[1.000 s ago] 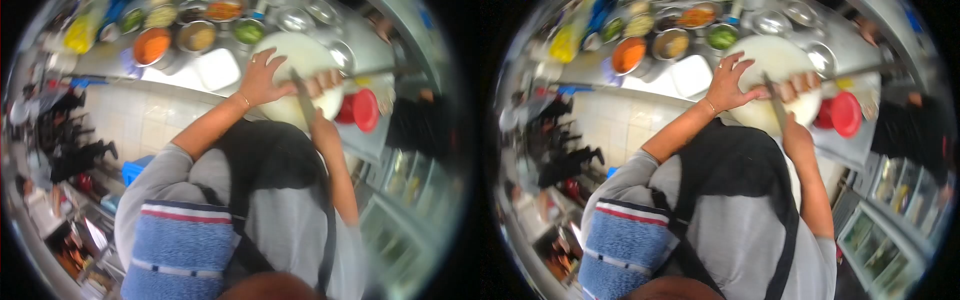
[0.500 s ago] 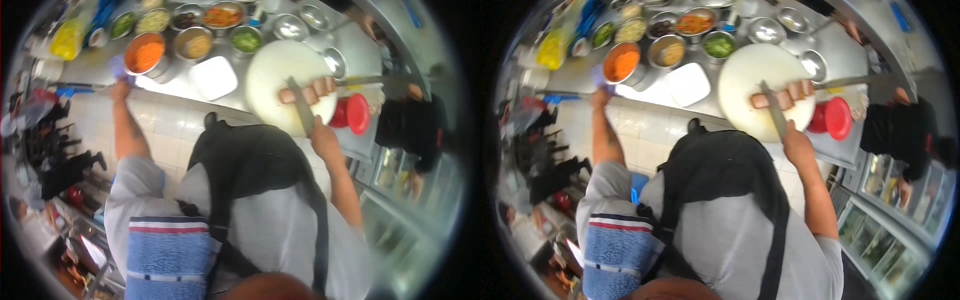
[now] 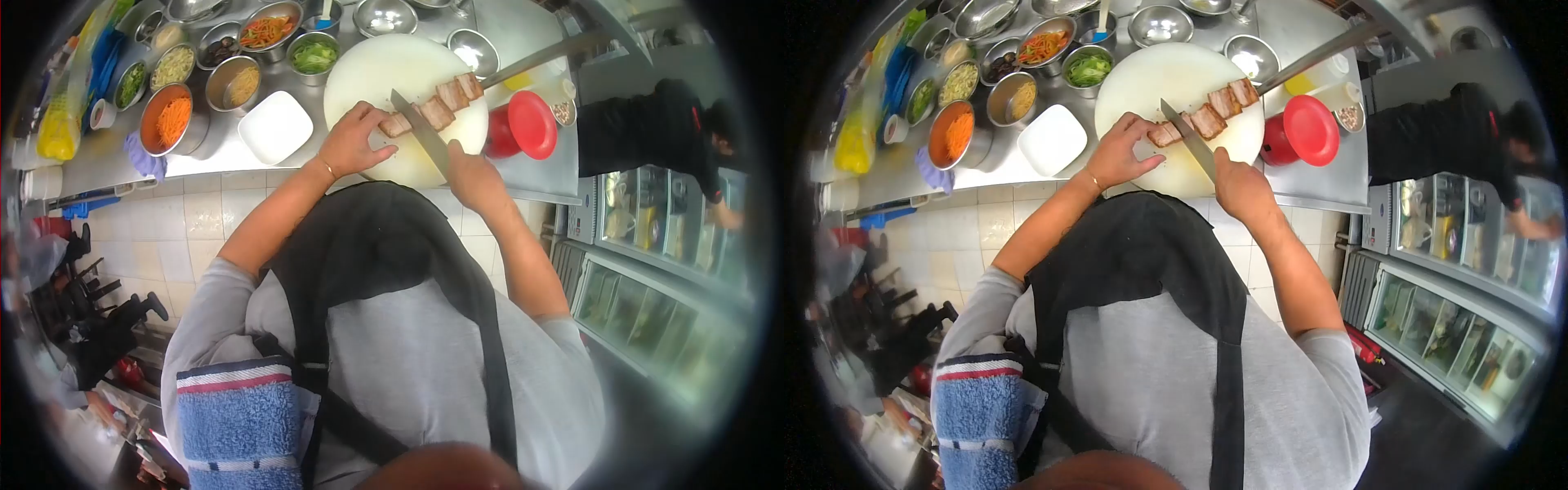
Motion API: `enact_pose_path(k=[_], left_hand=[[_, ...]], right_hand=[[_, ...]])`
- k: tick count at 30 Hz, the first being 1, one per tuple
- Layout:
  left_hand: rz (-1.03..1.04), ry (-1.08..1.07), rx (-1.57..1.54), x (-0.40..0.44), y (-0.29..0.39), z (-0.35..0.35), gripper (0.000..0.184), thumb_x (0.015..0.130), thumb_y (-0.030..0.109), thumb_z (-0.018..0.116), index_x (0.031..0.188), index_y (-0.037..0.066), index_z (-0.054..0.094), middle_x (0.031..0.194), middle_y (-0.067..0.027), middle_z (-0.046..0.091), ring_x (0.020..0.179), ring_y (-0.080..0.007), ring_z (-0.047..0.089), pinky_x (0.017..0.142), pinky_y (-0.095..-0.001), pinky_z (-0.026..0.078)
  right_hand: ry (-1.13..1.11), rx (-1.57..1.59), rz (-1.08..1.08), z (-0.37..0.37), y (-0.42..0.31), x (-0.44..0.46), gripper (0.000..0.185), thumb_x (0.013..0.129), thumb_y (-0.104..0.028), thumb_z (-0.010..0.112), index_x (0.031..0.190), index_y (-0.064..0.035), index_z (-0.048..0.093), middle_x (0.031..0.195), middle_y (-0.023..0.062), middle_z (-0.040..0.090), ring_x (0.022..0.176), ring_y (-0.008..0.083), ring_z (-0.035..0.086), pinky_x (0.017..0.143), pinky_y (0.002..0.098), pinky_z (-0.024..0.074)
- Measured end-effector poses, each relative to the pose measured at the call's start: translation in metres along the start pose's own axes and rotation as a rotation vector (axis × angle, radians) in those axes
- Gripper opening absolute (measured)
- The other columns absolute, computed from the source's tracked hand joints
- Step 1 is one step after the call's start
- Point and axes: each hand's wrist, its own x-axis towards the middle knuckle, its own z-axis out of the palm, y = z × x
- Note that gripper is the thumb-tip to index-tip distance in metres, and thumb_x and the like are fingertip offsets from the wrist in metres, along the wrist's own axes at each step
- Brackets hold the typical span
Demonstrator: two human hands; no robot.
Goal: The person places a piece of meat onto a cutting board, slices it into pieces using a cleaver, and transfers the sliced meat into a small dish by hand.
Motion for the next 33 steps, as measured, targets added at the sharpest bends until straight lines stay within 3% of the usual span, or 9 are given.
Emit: enact_pose_path(k=[2, 5, 15, 25, 30, 33], left_hand=[[0.006, 0.051, 0.026, 0.002, -0.006, 0.016, 0.043, 0.08, 0.021, 0.09, 0.114, 0.006, 0.068, 0.111, -0.012, 0.062, 0.098, -0.0288, 0.068, 0.087, -0.0386, 0.059], [-0.064, 0.105, -0.005, 0.001, -0.012, 0.019, 0.042, 0.078, 0.022, 0.087, 0.112, 0.006, 0.067, 0.111, -0.0136, 0.063, 0.104, -0.0342, 0.066, 0.091, -0.0431, 0.057], [0.05, 0.155, 0.133, 0.006, -0.009, 0.027, 0.034, 0.079, 0.021, 0.085, 0.104, 0.005, 0.068, 0.105, -0.0124, 0.064, 0.097, -0.0338, 0.067, 0.086, -0.0433, 0.057], [0.024, 0.112, 0.135, 0.007, -0.007, 0.025, 0.031, 0.079, 0.018, 0.085, 0.103, 0.004, 0.07, 0.103, -0.0121, 0.069, 0.098, -0.0334, 0.068, 0.089, -0.0417, 0.057], [-0.022, 0.115, 0.145, 0.009, -0.004, 0.023, 0.027, 0.08, 0.021, 0.083, 0.098, 0.005, 0.07, 0.101, -0.0099, 0.069, 0.099, -0.0325, 0.067, 0.089, -0.0433, 0.056], [-0.015, 0.129, 0.109, 0.009, -0.006, 0.025, 0.028, 0.08, 0.021, 0.083, 0.099, 0.005, 0.071, 0.101, -0.0101, 0.069, 0.098, -0.0327, 0.067, 0.09, -0.0433, 0.056]], right_hand=[[0.015, 0.039, 0.036, -0.006, -0.001, -0.005, 0.024, 0.096, -0.005, 0.056, 0.117, 0.0007, 0.046, 0.083, 0.0275, 0.074, 0.083, 0.0475, 0.075, 0.075, 0.0576, 0.0589], [0.005, 0.103, 0.059, -0.022, -0.01, -0.018, 0.023, 0.096, -0.005, 0.055, 0.117, 0.0004, 0.045, 0.084, 0.0293, 0.074, 0.084, 0.0492, 0.074, 0.078, 0.0592, 0.0582], [-0.061, 0.158, 0.012, -0.028, -0.022, -0.033, 0.024, 0.093, -0.002, 0.056, 0.116, -0.0011, 0.048, 0.085, 0.0297, 0.074, 0.086, 0.0494, 0.075, 0.08, 0.0599, 0.0582], [-0.061, 0.137, 0.006, -0.031, -0.036, -0.014, 0.025, 0.092, -0.002, 0.057, 0.116, -0.001, 0.049, 0.087, 0.0298, 0.075, 0.091, 0.047, 0.076, 0.083, 0.0564, 0.0591], [-0.173, 0.135, 0.043, -0.053, -0.036, -0.024, 0.023, 0.094, -0.002, 0.056, 0.116, -0.0002, 0.049, 0.092, 0.0302, 0.075, 0.093, 0.0472, 0.076, 0.082, 0.0559, 0.0589], [-0.109, 0.11, 0.011, -0.033, -0.033, -0.011, 0.025, 0.093, -0.002, 0.057, 0.117, 0.0, 0.05, 0.093, 0.0302, 0.075, 0.094, 0.0473, 0.076, 0.083, 0.0565, 0.0586]])
